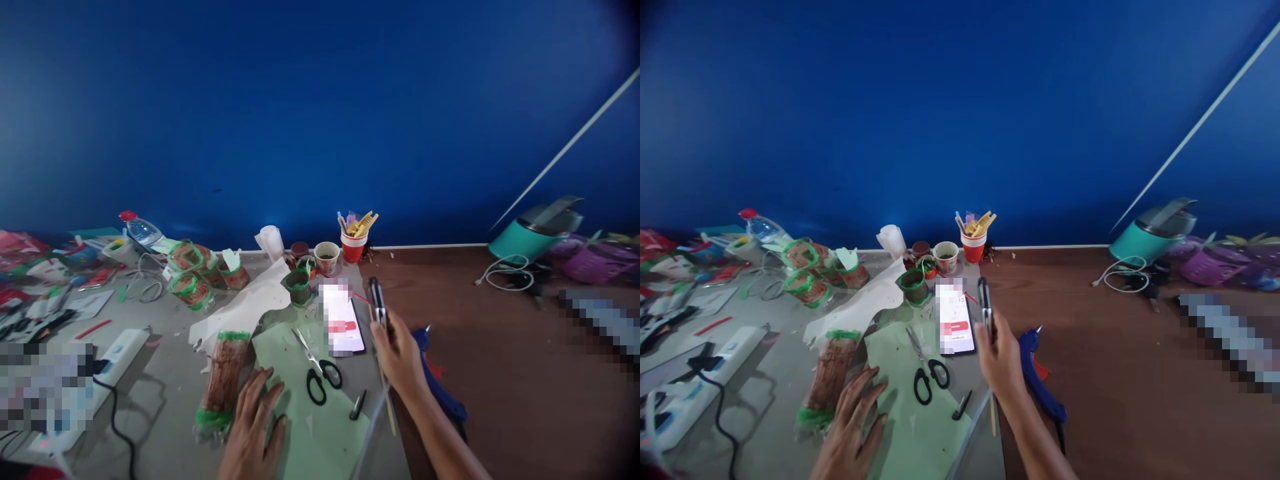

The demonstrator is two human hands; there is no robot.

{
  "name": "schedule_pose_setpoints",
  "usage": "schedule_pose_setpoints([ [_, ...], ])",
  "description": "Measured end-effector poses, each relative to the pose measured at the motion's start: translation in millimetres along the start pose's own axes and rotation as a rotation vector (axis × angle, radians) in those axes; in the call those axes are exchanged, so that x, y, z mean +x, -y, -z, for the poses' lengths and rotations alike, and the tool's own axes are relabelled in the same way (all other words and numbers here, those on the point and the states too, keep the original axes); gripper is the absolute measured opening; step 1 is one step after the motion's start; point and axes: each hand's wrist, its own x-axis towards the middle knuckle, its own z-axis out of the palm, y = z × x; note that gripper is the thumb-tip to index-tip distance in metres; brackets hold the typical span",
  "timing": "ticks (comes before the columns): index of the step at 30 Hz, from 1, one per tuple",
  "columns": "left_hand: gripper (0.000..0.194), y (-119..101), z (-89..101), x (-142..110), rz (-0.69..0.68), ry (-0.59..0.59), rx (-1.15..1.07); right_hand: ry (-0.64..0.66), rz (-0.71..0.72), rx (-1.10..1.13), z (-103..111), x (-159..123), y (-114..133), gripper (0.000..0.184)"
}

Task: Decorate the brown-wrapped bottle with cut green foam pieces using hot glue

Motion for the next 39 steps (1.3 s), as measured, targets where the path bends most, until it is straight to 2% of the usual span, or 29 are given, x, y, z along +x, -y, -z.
schedule_pose_setpoints([
  [3,0.036,11.6,-5.5,-7.6,0.021,0.089,0.059,-0.127,-0.056,-0.139,0.0,11.0,-16.8,0.046],
  [6,0.040,16.8,-10.3,-9.9,-0.008,0.151,0.107,-0.098,-0.053,-0.251,-7.6,12.4,-30.7,0.057],
  [9,0.042,15.5,-13.2,-5.8,-0.031,0.170,0.126,-0.060,0.012,-0.361,-16.5,8.1,-38.5,0.059],
  [13,0.039,7.5,-12.8,4.8,0.001,0.178,0.148,-0.087,0.120,-0.492,-16.7,2.7,-33.8,0.052],
  [16,0.033,0.1,-10.7,13.8,-0.009,0.176,0.142,-0.092,0.262,-0.377,-10.6,-2.2,-19.2,0.040],
  [18,0.029,-4.6,-9.9,19.8,-0.043,0.175,0.110,0.051,0.356,-0.230,-9.4,-8.8,-6.8,0.032],
  [20,0.027,-9.1,-10.3,25.0,-0.077,0.198,0.091,0.261,0.434,-0.155,-13.0,-18.3,5.7,0.025],
  [23,0.031,-15.3,-12.6,29.0,-0.108,0.239,0.092,0.493,0.484,-0.164,-24.9,-33.5,20.3,0.021],
  [27,0.035,-18.0,-13.0,23.6,-0.212,0.246,0.031,0.685,0.539,-0.205,-36.9,-43.3,26.0,0.019],
  [30,0.038,-11.8,-9.3,12.6,-0.205,0.203,0.033,0.744,0.555,-0.243,-37.8,-42.8,22.2,0.015],
  [34,0.041,1.6,-4.6,-3.0,-0.027,0.143,0.032,0.724,0.557,-0.250,-36.5,-41.9,19.4,0.016],
  [39,0.036,5.4,-3.4,-7.3,0.057,0.196,0.018,0.712,0.562,-0.241,-37.1,-43.4,22.7,0.018],
])
